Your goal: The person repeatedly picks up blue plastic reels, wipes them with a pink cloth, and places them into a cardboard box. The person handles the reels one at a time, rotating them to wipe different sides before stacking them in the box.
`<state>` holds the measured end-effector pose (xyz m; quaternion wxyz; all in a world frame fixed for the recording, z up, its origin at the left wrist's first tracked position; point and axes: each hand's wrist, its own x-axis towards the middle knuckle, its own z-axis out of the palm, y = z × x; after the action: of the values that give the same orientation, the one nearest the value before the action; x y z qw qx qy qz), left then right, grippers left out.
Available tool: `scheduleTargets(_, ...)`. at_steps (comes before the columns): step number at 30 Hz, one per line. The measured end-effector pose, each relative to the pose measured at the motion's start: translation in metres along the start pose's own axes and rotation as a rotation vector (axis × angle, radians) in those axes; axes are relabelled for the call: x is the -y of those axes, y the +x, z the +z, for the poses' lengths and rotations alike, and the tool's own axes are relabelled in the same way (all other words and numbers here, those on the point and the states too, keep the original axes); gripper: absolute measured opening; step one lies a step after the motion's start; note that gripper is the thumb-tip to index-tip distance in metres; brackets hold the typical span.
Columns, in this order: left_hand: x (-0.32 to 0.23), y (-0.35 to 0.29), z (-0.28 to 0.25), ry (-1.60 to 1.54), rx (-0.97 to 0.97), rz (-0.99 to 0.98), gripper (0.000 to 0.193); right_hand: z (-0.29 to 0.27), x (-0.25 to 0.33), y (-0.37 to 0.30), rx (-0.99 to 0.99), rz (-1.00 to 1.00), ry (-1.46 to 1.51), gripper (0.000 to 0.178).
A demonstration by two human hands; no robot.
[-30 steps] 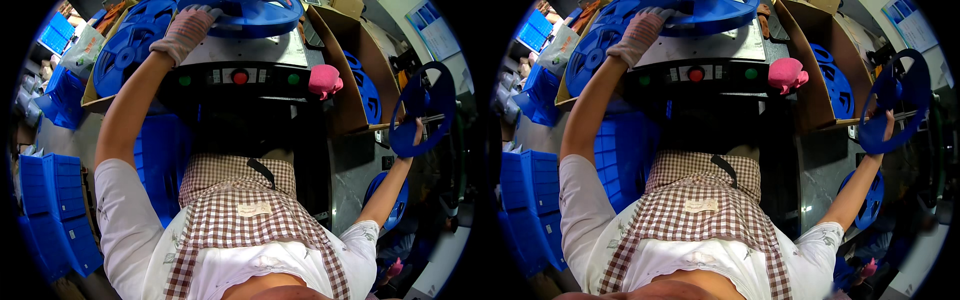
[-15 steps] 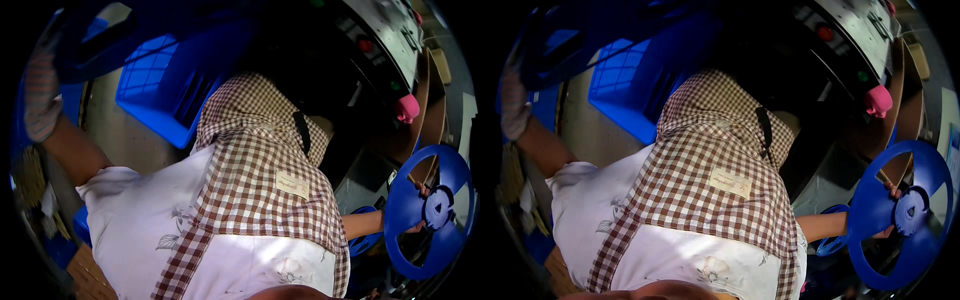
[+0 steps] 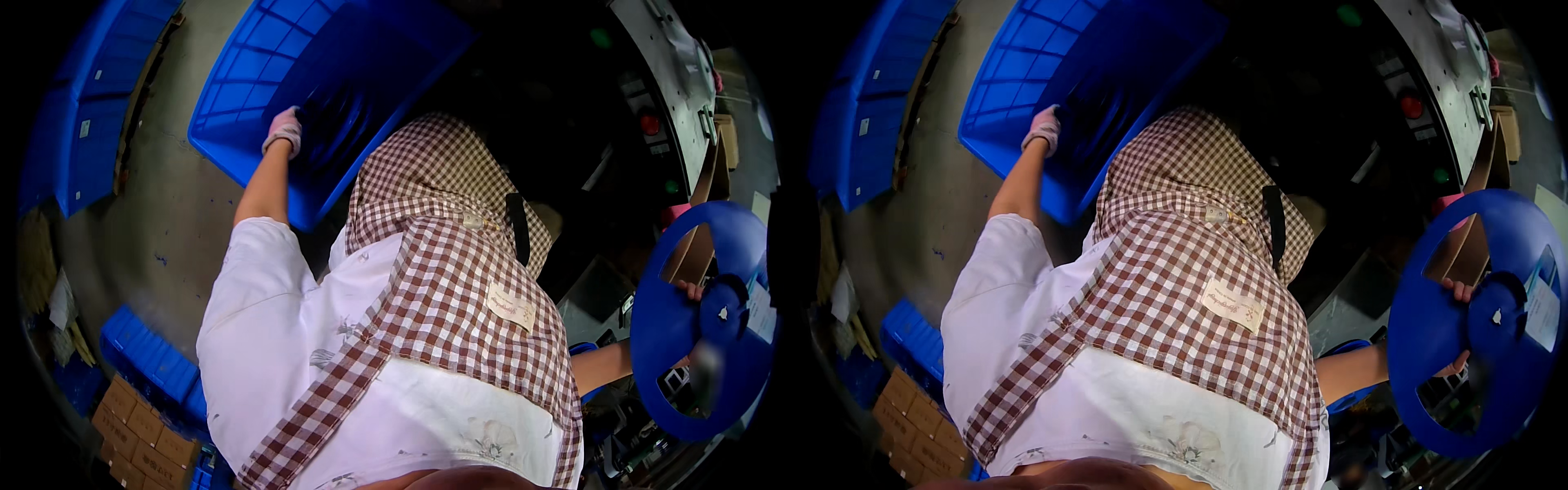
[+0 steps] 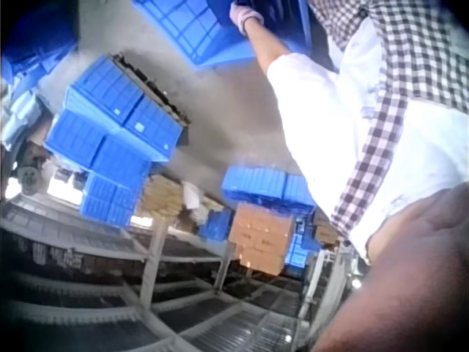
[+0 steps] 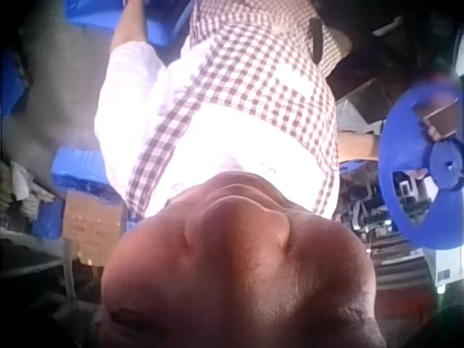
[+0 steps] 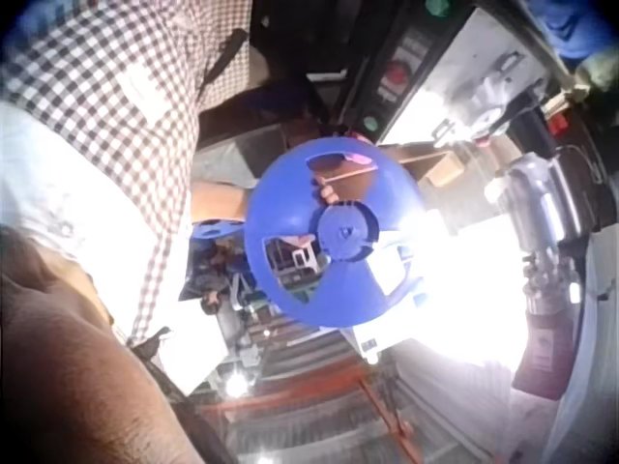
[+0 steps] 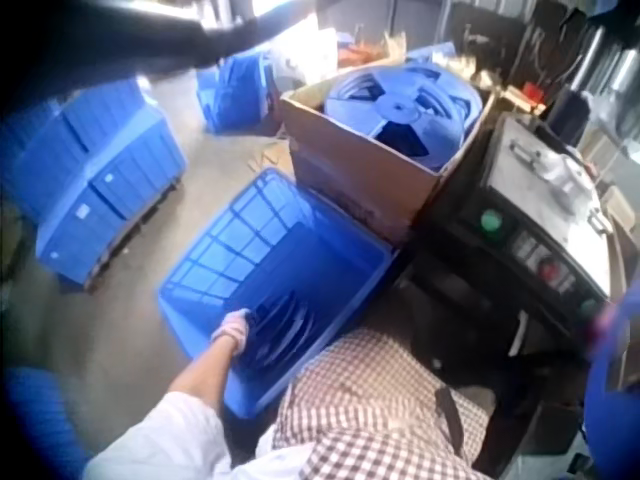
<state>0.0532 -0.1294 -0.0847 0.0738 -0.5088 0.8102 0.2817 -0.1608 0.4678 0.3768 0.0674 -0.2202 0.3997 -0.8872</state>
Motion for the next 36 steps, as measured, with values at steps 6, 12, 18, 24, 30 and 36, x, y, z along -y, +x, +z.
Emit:
scheduleTargets(6, -0.012, -0.043, -0.006, 0.251, 0.074, 0.066, 0.043, -0.002, 0.006, -0.004, 0.012, 0.029, -0.012, 0.061)
scheduleTargets(12, -0.195, -0.043, -0.18, -0.234, -0.529, 0.875, 0.032, -0.005, 0.004, 0.0, -0.041, -0.079, -0.037, 0.066)
scheduleTargets(18, -0.427, -0.094, -0.312, -0.012, -0.809, 0.97, 0.041, 0.009, 0.007, -0.008, -0.06, -0.131, -0.069, 0.069)
scheduleTargets(24, -0.482, 0.004, -0.308, 0.376, -0.48, 0.761, 0.072, 0.027, 0.011, -0.014, -0.345, -0.145, -0.223, 0.059)
scheduleTargets(30, -0.481, 0.033, -0.324, 0.498, -0.796, 0.76, 0.081, 0.007, 0.019, -0.013, -0.584, -0.296, -1.285, 0.057)
scheduleTargets(36, -0.476, -0.058, -0.347, 0.099, -1.107, 1.028, 0.078, 0.004, 0.004, -0.003, -0.466, -0.153, -1.03, 0.061)
